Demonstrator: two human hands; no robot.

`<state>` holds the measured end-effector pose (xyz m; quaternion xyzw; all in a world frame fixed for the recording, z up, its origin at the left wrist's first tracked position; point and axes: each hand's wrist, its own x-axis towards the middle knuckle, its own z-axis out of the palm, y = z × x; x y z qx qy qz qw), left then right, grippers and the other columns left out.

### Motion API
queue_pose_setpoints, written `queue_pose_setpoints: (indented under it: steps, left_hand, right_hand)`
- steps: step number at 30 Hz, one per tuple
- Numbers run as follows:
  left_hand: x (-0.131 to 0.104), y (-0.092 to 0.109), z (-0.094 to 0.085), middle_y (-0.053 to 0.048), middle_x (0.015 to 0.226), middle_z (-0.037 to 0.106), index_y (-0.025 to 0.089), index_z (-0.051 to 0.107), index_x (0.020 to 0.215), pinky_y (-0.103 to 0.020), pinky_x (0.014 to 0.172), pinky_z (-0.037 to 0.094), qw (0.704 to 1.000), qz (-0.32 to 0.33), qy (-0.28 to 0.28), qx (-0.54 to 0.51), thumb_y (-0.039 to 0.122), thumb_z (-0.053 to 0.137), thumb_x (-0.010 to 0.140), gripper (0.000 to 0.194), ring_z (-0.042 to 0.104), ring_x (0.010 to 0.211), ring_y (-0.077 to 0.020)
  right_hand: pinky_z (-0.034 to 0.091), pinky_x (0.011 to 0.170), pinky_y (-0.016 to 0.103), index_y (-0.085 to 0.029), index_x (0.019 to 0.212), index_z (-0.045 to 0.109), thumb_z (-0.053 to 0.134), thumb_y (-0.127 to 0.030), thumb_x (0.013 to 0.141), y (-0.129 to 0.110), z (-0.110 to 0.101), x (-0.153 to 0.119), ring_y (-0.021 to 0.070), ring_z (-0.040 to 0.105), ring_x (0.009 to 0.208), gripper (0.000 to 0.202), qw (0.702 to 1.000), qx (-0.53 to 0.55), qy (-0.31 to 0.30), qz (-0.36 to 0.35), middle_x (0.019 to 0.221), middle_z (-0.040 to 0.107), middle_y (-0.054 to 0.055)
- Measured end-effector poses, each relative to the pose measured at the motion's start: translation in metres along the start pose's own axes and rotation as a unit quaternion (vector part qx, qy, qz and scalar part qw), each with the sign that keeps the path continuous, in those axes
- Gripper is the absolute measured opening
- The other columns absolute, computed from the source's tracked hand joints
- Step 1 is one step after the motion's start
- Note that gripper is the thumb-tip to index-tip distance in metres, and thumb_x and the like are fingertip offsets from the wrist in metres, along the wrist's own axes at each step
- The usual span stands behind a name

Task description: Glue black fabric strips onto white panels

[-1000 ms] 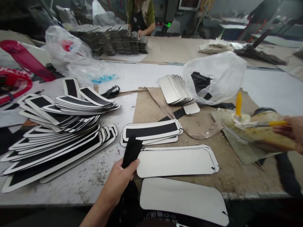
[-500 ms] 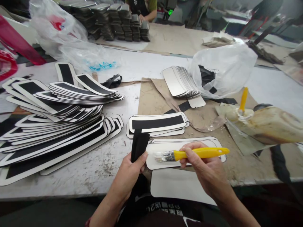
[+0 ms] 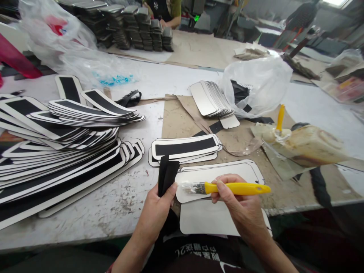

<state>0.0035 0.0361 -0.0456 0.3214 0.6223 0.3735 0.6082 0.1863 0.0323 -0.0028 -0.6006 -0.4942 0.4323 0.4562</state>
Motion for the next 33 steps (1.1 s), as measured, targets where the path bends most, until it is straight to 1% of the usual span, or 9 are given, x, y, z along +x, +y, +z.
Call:
queue_pose_setpoints:
  steps: [2,5,10,14,18,25,28,30,33]
  left_hand:
    - [0.0,-0.001,0.0,0.006,0.052,0.039,0.018,0.046,0.066,-0.022,0.046,0.026,1.0,0.0,0.005,-0.004,0.052,0.061,0.076,0.039,0.033,0.05,-0.0101]
    - [0.002,-0.004,0.001,0.006,0.052,0.039,0.017,0.048,0.066,-0.022,0.046,0.026,1.0,0.007,0.016,-0.008,0.052,0.063,0.074,0.039,0.033,0.049,-0.0099]
    - [0.0,-0.007,0.002,0.006,0.05,0.039,0.018,0.048,0.063,-0.022,0.044,0.026,0.998,-0.013,0.053,-0.014,0.053,0.069,0.068,0.041,0.033,0.048,-0.0102]
    - [0.0,-0.009,0.003,0.005,0.051,0.043,0.019,0.048,0.062,-0.021,0.046,0.032,0.995,-0.053,0.081,-0.031,0.051,0.075,0.062,0.042,0.039,0.05,-0.0113]
    - [-0.003,-0.008,0.008,0.005,0.052,0.045,0.019,0.048,0.06,-0.02,0.044,0.033,0.99,-0.087,0.097,-0.05,0.053,0.076,0.06,0.044,0.04,0.049,-0.0104]
    - [-0.01,-0.001,0.017,0.005,0.05,0.045,0.02,0.049,0.059,-0.019,0.042,0.035,0.985,-0.101,0.137,-0.042,0.06,0.073,0.059,0.046,0.041,0.048,-0.0105]
    - [-0.009,0.001,0.019,0.004,0.05,0.048,0.02,0.052,0.059,-0.02,0.044,0.037,0.98,-0.106,0.167,-0.022,0.058,0.073,0.061,0.044,0.045,0.048,-0.0113]
    - [-0.009,0.001,0.021,0.003,0.05,0.051,0.02,0.055,0.06,-0.021,0.044,0.039,0.978,-0.108,0.177,-0.016,0.056,0.072,0.064,0.04,0.047,0.047,-0.012]
    - [-0.013,0.002,0.02,0.002,0.052,0.055,0.019,0.058,0.062,-0.023,0.044,0.042,0.982,-0.071,0.178,0.002,0.051,0.074,0.065,0.036,0.05,0.048,-0.0137]
  right_hand:
    - [0.05,0.06,0.027,-0.02,0.083,0.057,0.057,-0.037,0.085,0.004,0.001,0.0,0.0148,0.058,0.059,0.017,1.0,0.001,-0.004,-0.006,0.063,0.058,0.0]
    - [0.049,0.057,0.026,-0.018,0.083,0.058,0.058,-0.034,0.085,0.012,-0.006,0.0,0.0139,0.057,0.059,0.016,0.999,-0.037,0.025,-0.029,0.067,0.058,0.0]
    - [0.047,0.066,0.03,-0.018,0.081,0.057,0.056,-0.029,0.086,0.02,-0.041,0.005,0.017,0.058,0.071,0.012,0.978,-0.168,0.073,-0.104,0.077,0.056,0.003]
    - [0.045,0.071,0.031,-0.018,0.08,0.057,0.054,-0.025,0.087,0.018,-0.07,0.01,0.0167,0.056,0.074,0.01,0.946,-0.263,0.104,-0.16,0.078,0.055,0.003]
    - [0.045,0.074,0.031,-0.018,0.083,0.056,0.052,-0.021,0.088,0.015,-0.088,0.014,0.0166,0.055,0.078,0.007,0.919,-0.32,0.118,-0.2,0.08,0.056,0.003]
    - [0.047,0.074,0.031,-0.018,0.086,0.055,0.051,-0.015,0.087,0.011,-0.108,0.015,0.0167,0.056,0.079,0.005,0.884,-0.368,0.112,-0.264,0.081,0.056,0.004]
    - [0.049,0.075,0.03,-0.019,0.088,0.054,0.051,-0.012,0.087,0.008,-0.112,0.013,0.0163,0.057,0.08,0.007,0.873,-0.378,0.107,-0.287,0.083,0.056,0.004]
    - [0.049,0.075,0.029,-0.018,0.09,0.054,0.051,-0.01,0.087,0.006,-0.114,0.01,0.0155,0.057,0.081,0.009,0.867,-0.384,0.102,-0.3,0.085,0.056,0.005]
    - [0.049,0.078,0.028,-0.017,0.094,0.053,0.052,-0.008,0.086,0.002,-0.117,0.003,0.0151,0.058,0.084,0.012,0.857,-0.395,0.101,-0.315,0.088,0.056,0.005]
